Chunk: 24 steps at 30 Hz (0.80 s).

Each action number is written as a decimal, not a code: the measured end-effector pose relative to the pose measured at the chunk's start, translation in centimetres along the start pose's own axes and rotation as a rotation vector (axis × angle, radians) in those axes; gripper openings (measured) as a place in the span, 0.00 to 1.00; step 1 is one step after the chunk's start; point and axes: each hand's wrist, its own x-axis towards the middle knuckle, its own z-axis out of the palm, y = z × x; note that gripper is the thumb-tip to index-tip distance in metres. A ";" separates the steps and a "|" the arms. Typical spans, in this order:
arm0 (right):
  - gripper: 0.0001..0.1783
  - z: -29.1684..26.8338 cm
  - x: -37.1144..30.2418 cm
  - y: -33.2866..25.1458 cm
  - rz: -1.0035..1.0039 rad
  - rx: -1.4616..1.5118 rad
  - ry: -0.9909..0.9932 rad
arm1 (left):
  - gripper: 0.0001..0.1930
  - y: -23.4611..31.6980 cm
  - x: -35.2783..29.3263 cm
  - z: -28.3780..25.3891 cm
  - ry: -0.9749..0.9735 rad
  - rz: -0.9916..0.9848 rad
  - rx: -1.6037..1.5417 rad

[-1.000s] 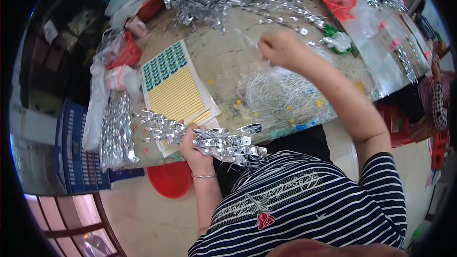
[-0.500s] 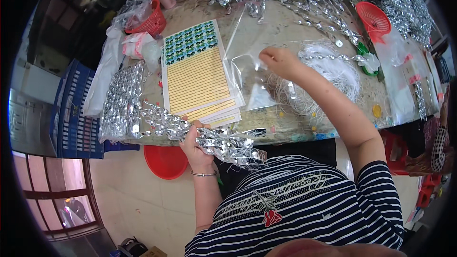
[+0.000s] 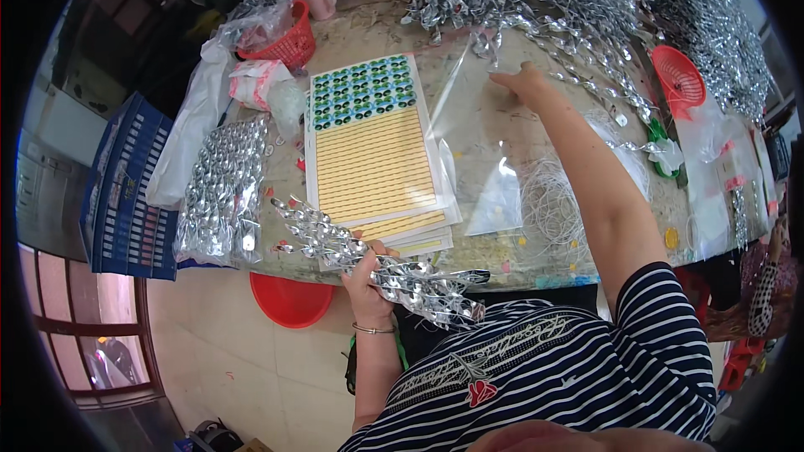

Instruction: Assembling small decorative items by threading white components onto tinsel strings and applying stickers before bagging them.

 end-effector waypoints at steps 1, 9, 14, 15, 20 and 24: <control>0.31 -0.1 0.5 0.3 0.033 0.088 -0.068 | 0.22 0.0 0.1 -0.3 0.007 0.003 -0.003; 0.18 -3.9 -0.1 -3.9 -0.253 0.429 -0.287 | 0.19 0.0 0.4 0.7 0.035 -0.002 0.061; 0.12 -11.0 -9.3 -15.9 -0.692 0.217 -0.109 | 0.19 0.1 0.3 0.2 0.064 -0.002 0.086; 0.12 -12.2 -12.3 -18.0 -0.725 0.248 -0.148 | 0.19 0.2 0.1 0.1 0.067 -0.003 0.083; 0.09 -13.3 -14.6 -15.8 -1.239 0.041 0.015 | 0.18 -0.1 -0.2 1.0 0.078 0.028 0.087; 0.09 -9.2 -16.3 -10.9 -1.110 -0.084 -0.055 | 0.18 -0.2 -0.3 0.1 0.028 0.030 0.067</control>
